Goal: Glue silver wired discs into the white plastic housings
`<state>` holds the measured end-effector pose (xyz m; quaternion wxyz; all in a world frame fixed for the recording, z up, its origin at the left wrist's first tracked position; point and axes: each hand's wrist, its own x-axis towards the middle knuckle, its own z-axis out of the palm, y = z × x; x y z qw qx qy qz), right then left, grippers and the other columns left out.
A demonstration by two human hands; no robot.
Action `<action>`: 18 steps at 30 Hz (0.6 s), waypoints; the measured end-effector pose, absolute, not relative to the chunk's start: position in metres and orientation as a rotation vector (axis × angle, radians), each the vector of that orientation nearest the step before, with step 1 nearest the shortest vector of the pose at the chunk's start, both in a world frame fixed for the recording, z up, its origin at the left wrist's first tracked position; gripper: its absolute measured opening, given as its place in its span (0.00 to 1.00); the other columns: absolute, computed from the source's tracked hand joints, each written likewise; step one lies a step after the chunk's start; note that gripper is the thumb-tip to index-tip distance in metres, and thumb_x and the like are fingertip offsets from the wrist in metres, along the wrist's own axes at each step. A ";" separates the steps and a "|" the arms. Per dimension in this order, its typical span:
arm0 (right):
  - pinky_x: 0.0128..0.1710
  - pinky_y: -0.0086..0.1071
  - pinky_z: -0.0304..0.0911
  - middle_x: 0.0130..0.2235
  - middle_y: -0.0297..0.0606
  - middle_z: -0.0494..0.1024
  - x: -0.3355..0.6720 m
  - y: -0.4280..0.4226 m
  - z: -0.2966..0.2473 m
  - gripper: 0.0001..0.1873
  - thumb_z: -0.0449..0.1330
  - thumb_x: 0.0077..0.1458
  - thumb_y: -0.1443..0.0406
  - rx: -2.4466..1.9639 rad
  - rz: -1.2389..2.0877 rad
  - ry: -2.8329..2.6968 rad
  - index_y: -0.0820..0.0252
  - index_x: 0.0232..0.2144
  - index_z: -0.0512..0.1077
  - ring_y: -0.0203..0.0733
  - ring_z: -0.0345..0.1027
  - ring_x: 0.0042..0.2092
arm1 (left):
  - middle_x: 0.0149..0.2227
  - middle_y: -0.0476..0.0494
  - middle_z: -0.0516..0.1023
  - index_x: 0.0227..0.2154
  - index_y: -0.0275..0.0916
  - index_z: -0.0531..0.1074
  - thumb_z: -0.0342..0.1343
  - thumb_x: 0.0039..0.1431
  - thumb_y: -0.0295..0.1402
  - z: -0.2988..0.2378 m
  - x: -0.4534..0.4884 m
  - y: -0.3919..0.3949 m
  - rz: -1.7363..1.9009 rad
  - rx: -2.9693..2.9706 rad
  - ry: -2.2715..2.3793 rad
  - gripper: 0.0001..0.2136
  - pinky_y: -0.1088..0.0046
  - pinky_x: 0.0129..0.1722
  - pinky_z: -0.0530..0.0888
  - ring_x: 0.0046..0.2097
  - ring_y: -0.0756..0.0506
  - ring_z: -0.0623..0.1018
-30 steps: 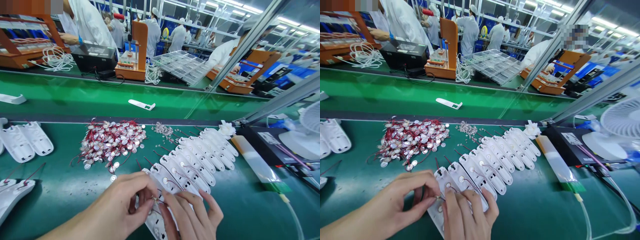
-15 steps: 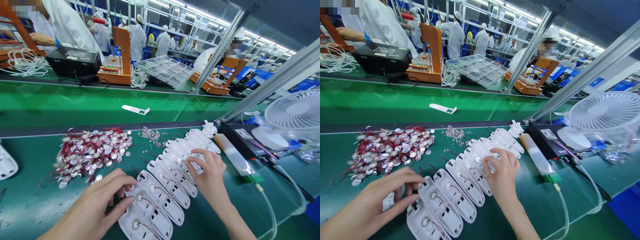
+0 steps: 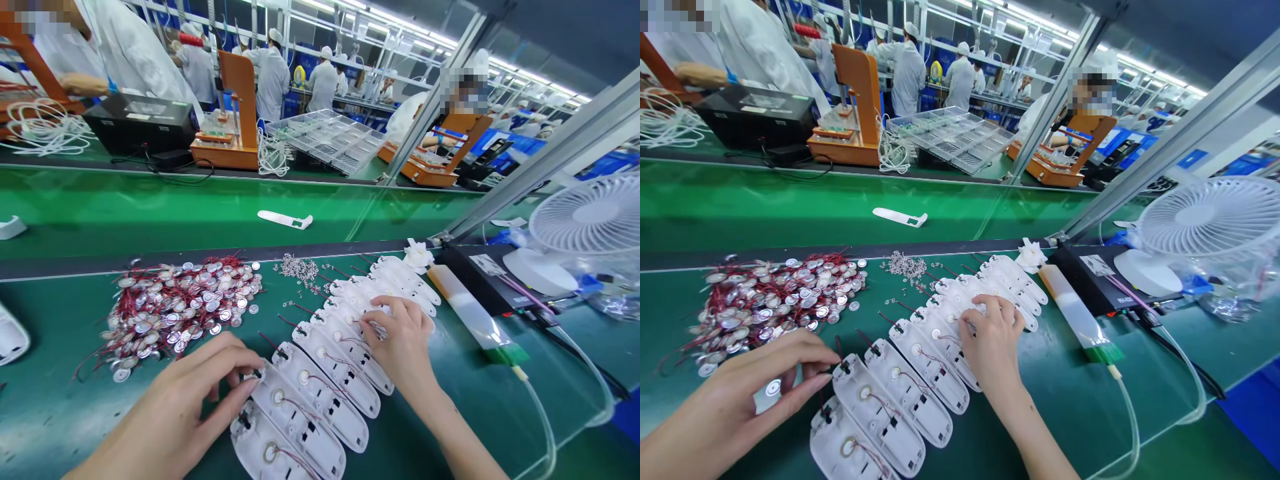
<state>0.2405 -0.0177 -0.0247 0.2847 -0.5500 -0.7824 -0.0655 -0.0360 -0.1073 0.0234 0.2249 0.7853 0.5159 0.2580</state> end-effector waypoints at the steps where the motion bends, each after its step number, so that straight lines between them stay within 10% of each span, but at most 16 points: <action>1: 0.42 0.45 0.47 0.38 0.37 0.71 0.240 -0.017 -0.025 0.08 0.58 0.49 0.69 -1.467 -0.178 -2.092 0.54 0.21 0.72 0.50 0.58 0.44 | 0.35 0.49 0.74 0.40 0.45 0.66 0.48 0.61 0.31 0.024 -0.036 -0.107 0.712 2.169 1.423 0.06 0.85 0.26 0.71 0.33 0.52 0.76; 18: 0.46 0.50 0.45 0.45 0.36 0.68 0.247 -0.013 -0.017 0.11 0.57 0.55 0.69 -1.362 -0.069 -2.369 0.47 0.28 0.75 0.53 0.53 0.51 | 0.38 0.45 0.71 0.40 0.41 0.68 0.43 0.62 0.27 0.029 -0.014 -0.078 0.614 2.242 1.404 0.10 0.75 0.33 0.69 0.36 0.50 0.72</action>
